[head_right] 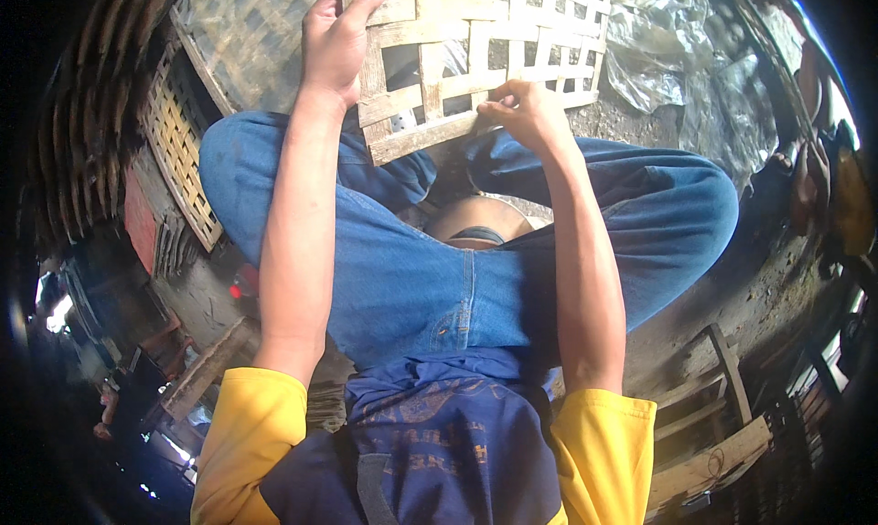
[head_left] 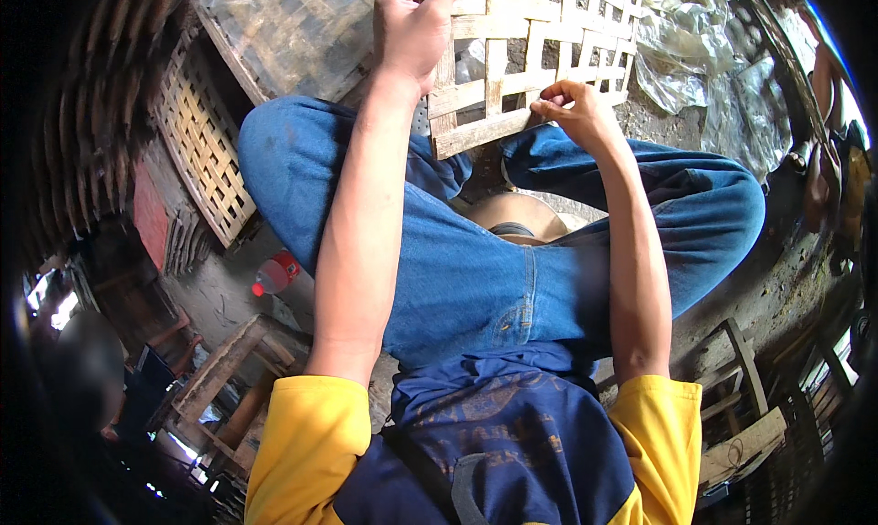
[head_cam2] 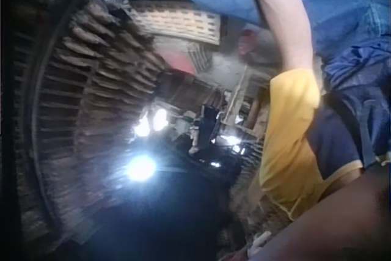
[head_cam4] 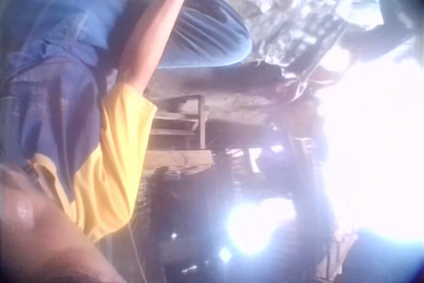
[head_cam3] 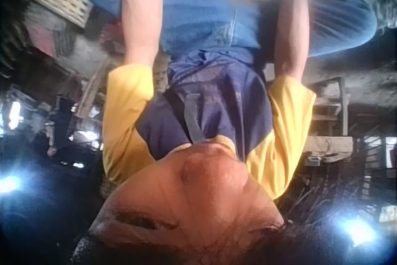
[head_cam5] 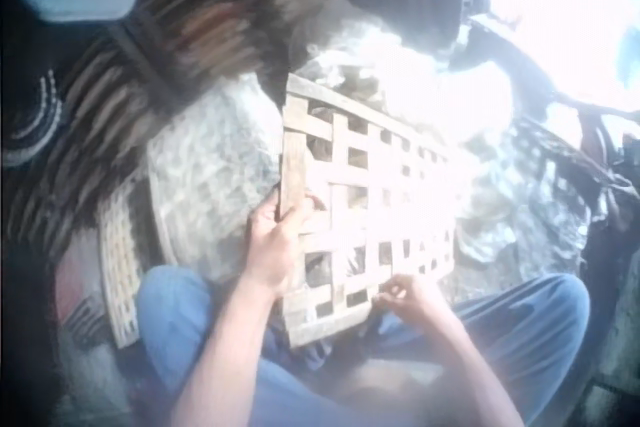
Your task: The person sits cross-legged on the floor and weaves thin wooden strips into a square lattice panel by hand. They repeatedly interlace strips, adjust the weave, and occasionally flip the panel to continue the pattern.
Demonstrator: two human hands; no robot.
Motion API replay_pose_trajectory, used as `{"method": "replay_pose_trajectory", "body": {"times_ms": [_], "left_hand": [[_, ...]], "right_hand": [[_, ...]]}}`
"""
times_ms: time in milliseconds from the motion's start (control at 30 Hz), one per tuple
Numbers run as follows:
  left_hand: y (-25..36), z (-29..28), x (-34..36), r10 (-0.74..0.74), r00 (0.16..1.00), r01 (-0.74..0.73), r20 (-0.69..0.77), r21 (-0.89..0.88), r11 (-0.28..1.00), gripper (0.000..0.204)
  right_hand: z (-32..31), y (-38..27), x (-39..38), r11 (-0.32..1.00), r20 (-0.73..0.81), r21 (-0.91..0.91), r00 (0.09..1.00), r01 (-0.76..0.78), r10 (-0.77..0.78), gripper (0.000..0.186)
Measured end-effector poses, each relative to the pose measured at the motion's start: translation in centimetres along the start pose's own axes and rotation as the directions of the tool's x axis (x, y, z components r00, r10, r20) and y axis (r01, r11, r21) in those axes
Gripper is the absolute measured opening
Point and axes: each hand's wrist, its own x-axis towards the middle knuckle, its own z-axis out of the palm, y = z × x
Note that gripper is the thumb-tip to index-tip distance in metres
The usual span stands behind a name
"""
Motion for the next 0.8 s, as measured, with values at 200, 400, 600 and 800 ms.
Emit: {"method": "replay_pose_trajectory", "body": {"times_ms": [200,400,600,800], "left_hand": [[0.0,0.1,-0.2,0.033,0.998,-0.029,-0.047,0.083,0.996,0.012],[-0.3,-0.8,-0.1,0.062,0.998,-0.060,-0.009,0.122,0.991,0.016],[-0.4,-1.2,0.3,0.043,0.999,-0.043,-0.001,0.118,0.992,0.016],[-0.5,-1.3,0.4,0.037,0.999,-0.037,-0.003,0.125,0.992,0.017]], "right_hand": [[0.9,2.1,1.0,0.997,0.054,0.077,0.998,0.014,-0.018,0.030],[0.4,2.2,1.7,0.987,0.116,0.149,0.992,-0.057,0.040,0.024],[0.4,1.1,1.0,0.998,0.001,-0.025,0.999,0.052,-0.052,0.025],[-2.2,0.6,1.3,0.991,-0.173,-0.103,0.982,-0.089,0.070,0.023]]}}
